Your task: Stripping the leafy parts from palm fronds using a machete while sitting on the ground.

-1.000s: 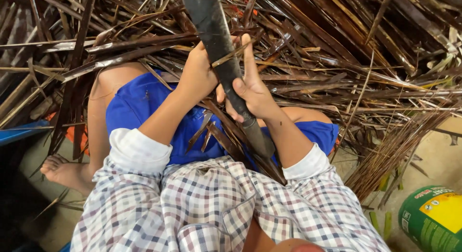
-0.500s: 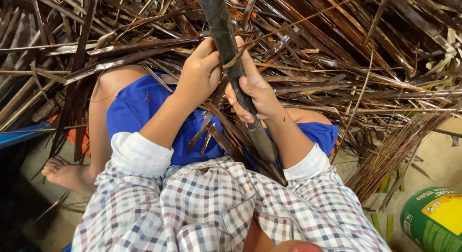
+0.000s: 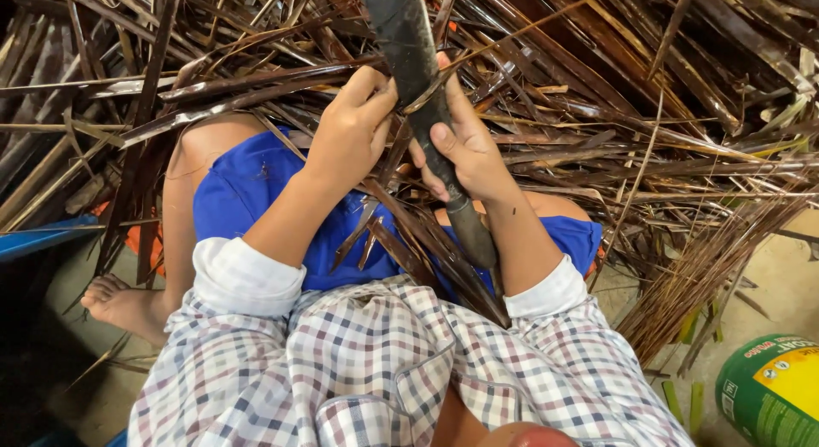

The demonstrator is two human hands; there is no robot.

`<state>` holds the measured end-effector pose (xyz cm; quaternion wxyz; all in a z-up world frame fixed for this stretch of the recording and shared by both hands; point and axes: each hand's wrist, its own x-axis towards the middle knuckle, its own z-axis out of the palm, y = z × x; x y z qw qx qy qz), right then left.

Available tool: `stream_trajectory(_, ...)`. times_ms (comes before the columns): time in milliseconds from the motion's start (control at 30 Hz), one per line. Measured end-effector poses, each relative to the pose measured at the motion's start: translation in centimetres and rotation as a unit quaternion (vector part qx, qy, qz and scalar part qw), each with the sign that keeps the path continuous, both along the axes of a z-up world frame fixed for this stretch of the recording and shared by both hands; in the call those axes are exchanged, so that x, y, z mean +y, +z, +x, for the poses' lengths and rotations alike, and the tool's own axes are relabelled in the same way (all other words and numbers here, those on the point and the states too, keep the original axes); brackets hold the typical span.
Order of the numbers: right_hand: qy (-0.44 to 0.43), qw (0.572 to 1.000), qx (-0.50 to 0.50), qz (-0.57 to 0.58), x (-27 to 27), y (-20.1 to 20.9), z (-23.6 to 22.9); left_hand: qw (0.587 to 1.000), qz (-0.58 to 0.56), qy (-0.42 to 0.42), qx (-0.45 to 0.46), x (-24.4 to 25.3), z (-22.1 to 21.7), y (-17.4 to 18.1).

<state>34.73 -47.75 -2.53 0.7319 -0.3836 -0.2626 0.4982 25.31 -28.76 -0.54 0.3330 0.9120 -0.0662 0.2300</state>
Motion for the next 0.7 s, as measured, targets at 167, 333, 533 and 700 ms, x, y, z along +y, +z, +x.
stream_trajectory(167,-0.026,0.996,0.082,0.023,-0.8,-1.4,1.3,0.998,0.051,0.025,0.009,0.8,-1.1,-1.4)
stream_trajectory(333,-0.055,0.988,0.134,0.045,-1.6,-2.3,2.5,0.994,0.106,0.023,0.031,1.4,-2.0,-1.0)
stream_trajectory(533,-0.116,0.984,0.124,0.060,-2.1,-3.1,3.7,0.989,0.139,0.014,0.052,2.8,-3.8,0.0)
stream_trajectory(700,-0.130,0.980,0.130,0.071,-2.2,-3.7,3.9,0.982,0.161,0.017,0.097,4.6,-5.8,-0.5)
